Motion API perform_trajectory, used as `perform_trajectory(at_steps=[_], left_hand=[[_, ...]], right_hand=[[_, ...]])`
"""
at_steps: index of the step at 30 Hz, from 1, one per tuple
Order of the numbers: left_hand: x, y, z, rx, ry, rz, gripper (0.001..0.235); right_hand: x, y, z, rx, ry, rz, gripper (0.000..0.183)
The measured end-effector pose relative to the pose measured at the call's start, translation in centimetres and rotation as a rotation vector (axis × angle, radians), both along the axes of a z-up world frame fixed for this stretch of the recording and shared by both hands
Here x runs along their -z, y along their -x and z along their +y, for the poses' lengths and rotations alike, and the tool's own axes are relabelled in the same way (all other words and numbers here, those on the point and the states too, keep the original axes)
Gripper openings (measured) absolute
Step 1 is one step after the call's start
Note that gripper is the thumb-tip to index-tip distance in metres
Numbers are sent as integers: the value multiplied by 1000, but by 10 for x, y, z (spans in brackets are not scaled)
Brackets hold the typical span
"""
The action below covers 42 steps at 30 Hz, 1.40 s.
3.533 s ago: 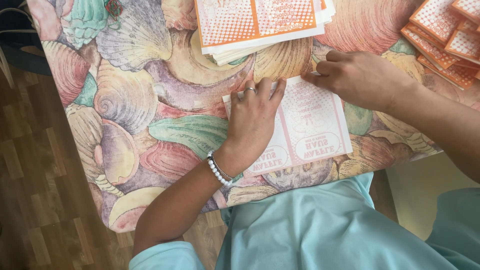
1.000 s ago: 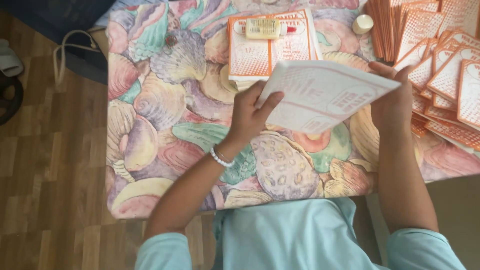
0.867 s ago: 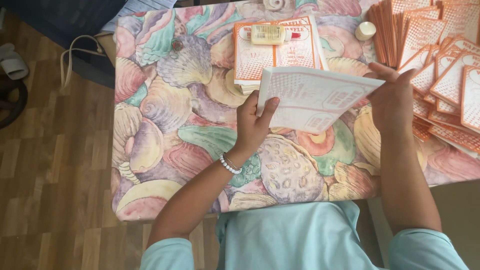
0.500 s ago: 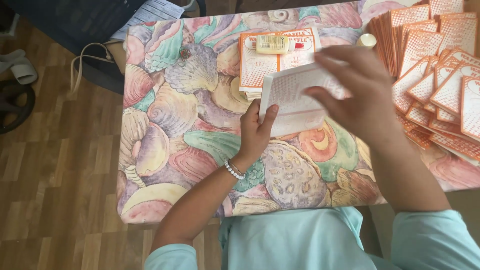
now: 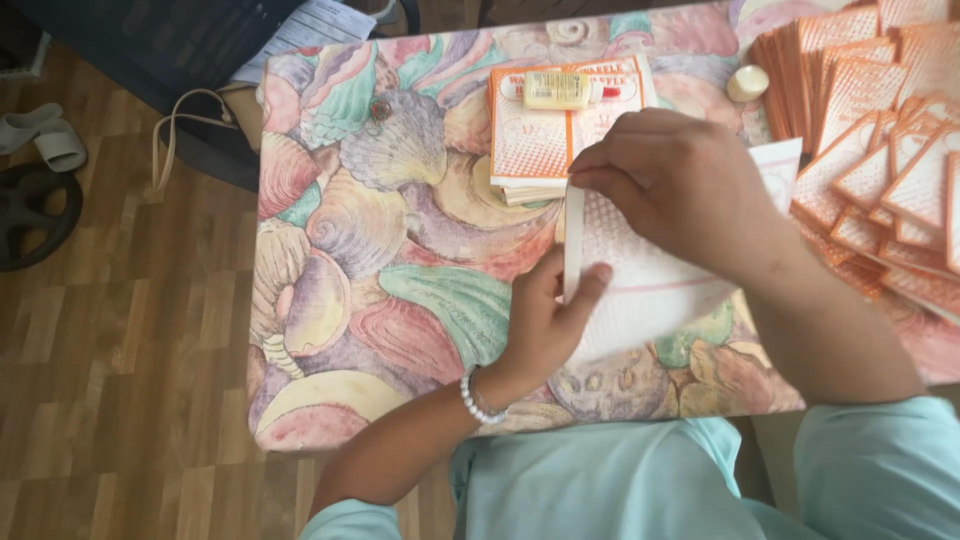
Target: Folding the bottom flaps of flat paper bags to prepare them for use.
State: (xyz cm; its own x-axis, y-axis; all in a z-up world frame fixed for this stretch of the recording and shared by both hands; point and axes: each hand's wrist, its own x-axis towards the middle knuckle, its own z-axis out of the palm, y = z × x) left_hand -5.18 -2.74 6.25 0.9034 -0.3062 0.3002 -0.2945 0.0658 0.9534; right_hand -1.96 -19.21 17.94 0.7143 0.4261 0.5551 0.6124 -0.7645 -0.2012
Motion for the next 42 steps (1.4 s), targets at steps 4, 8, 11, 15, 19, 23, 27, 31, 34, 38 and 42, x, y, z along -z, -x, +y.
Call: perform_trajectory(at_steps=[4,8,11,15,19,23,27,31,34,38,42], left_hand=[[-9,5,31,59,-24,-61,37],[35,-32,48,-117,-360,-275,26],[62,-43,49,-109,-756,-363,33],[69,-35,43,-9,-1026,-518,41],[70,-26,37,-60,-1166,-600,49],[65,-28,36,-56,-1187,-588,49],[59,-36,42,1,-1178,-507,56],[61,-43,44,40,-1201,-504,60],[66,-44,47,-2,-1118,-548,60],[71,-43,48,-14,-1069,-552,67],[70,-41,48,-6,-1089,-566,63]], right_hand=[[25,-12,1,15,-243,456,15],[116,-37,1,59,-247,694,17],[179,-51,-3,49,-171,614,12],[198,-44,4,62,-126,407,14],[190,-36,1,82,-59,352,20],[187,-42,-1,80,-72,400,16],[185,-44,1,79,-162,497,11],[182,-41,1,82,-162,516,11],[187,-40,-1,21,-118,444,9],[195,-34,-6,-34,-45,329,7],[187,-24,-9,-93,97,242,7]])
